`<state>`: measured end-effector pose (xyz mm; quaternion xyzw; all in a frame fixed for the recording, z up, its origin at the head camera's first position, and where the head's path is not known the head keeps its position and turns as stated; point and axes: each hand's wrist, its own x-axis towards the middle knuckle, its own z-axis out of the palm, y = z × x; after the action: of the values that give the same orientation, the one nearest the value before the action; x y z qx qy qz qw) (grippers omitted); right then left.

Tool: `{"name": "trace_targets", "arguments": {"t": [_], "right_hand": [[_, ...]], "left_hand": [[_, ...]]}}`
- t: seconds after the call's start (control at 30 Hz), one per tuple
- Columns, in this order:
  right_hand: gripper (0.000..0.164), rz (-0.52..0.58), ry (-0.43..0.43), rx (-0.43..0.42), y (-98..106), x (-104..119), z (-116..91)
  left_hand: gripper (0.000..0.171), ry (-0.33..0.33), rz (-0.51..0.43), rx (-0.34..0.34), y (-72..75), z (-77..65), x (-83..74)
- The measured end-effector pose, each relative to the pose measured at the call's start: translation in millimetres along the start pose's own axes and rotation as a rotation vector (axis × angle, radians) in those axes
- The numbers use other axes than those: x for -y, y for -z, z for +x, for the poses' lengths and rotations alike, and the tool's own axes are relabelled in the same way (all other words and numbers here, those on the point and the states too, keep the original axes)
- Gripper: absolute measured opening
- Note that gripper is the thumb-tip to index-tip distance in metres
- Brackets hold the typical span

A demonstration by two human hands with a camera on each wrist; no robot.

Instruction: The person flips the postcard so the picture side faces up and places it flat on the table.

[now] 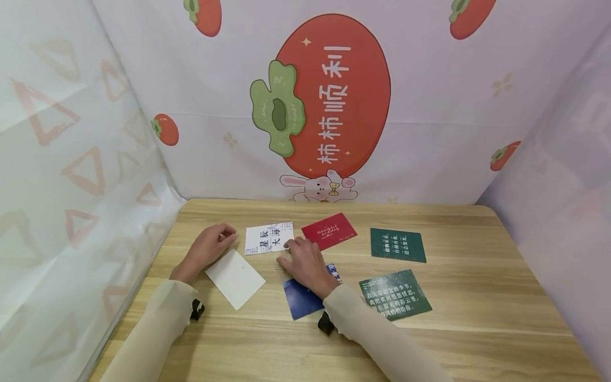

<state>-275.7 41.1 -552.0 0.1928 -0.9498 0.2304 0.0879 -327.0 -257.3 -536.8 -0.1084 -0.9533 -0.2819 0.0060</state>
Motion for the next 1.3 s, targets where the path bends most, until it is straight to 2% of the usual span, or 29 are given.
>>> {"name": "trace_targets", "arguments": {"t": [0.23, 0.47, 0.77, 1.03, 1.3], "right_hand": [[0.037, -0.015, 0.021, 0.011, -1.7, 5.8, -3.2], [0.041, -0.01, 0.082, 0.012, -3.2, 14.5, -6.8], [0.054, -0.035, 0.124, 0.082, -7.2, 25.6, -14.1], [0.073, -0.086, 0.187, 0.156, -12.6, 36.3, -21.6], [0.082, -0.129, 0.277, 0.149, -17.0, 45.1, -29.6]], "left_hand": [[0.03, 0.009, 0.021, 0.01, 1.9, -6.7, 3.2], [0.03, 0.002, 0.003, 0.01, 4.3, -15.5, 2.6], [0.038, 0.012, 0.021, 0.007, 5.8, -29.6, 8.0], [0.043, 0.012, 0.066, 0.024, 9.6, -49.9, 19.3], [0.05, 0.034, 0.098, 0.027, 10.5, -66.0, 20.9]]}}
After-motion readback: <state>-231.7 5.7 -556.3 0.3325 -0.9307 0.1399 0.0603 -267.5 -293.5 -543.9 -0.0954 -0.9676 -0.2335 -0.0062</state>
